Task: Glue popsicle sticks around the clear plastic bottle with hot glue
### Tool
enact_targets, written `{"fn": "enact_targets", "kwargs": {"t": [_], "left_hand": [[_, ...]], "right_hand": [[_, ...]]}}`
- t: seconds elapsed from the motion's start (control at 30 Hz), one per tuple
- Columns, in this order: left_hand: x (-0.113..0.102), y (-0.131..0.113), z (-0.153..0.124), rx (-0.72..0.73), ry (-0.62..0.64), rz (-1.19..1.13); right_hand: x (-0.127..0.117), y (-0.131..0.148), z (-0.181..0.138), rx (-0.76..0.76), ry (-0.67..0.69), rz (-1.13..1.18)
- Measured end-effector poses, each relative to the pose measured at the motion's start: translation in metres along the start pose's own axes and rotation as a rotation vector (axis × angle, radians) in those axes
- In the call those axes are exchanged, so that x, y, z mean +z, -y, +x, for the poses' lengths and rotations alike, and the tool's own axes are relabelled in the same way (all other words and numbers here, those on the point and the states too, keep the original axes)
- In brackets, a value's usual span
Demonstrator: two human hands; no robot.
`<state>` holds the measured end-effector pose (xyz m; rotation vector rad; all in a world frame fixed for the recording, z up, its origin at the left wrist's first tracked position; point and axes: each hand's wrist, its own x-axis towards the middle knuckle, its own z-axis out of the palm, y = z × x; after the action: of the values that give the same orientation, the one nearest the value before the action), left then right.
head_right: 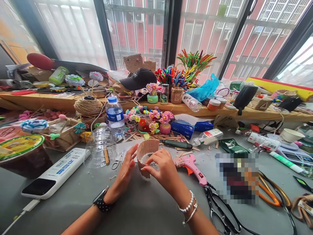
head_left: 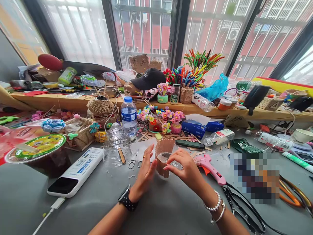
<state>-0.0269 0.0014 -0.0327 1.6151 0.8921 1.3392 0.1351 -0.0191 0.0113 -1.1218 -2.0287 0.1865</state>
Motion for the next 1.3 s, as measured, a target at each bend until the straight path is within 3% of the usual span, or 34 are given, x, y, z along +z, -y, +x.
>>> {"fn": "enact_targets", "kwargs": {"t": [0.27, 0.53, 0.67, 0.83, 1.0, 1.1, 1.3], "left_hand": [[-0.001, 0.003, -0.005, 0.03, 0.082, 0.005], [-0.004, 0.007, -0.003, 0.031, 0.041, 0.1], [-0.005, 0.008, -0.004, 0.041, 0.043, 0.165], [-0.004, 0.004, -0.005, 0.053, 0.058, 0.207], [-0.002, 0.001, -0.005, 0.025, 0.051, 0.194], [-0.002, 0.002, -0.004, 0.022, 0.054, 0.199], [-0.003, 0.006, -0.004, 0.041, 0.046, 0.219]], "right_hand": [[0.008, 0.006, -0.003, 0.001, -0.051, 0.033], [-0.008, -0.001, 0.001, 0.028, 0.188, 0.217], [-0.014, -0.004, 0.001, 0.004, 0.247, 0.275], [-0.025, -0.012, 0.002, 0.078, 0.162, 0.309], [-0.035, -0.037, 0.007, 0.208, -0.013, 0.038], [-0.028, -0.055, 0.021, 0.195, 0.141, -0.293], [0.009, -0.074, 0.066, 0.086, 0.359, -0.411]]}}
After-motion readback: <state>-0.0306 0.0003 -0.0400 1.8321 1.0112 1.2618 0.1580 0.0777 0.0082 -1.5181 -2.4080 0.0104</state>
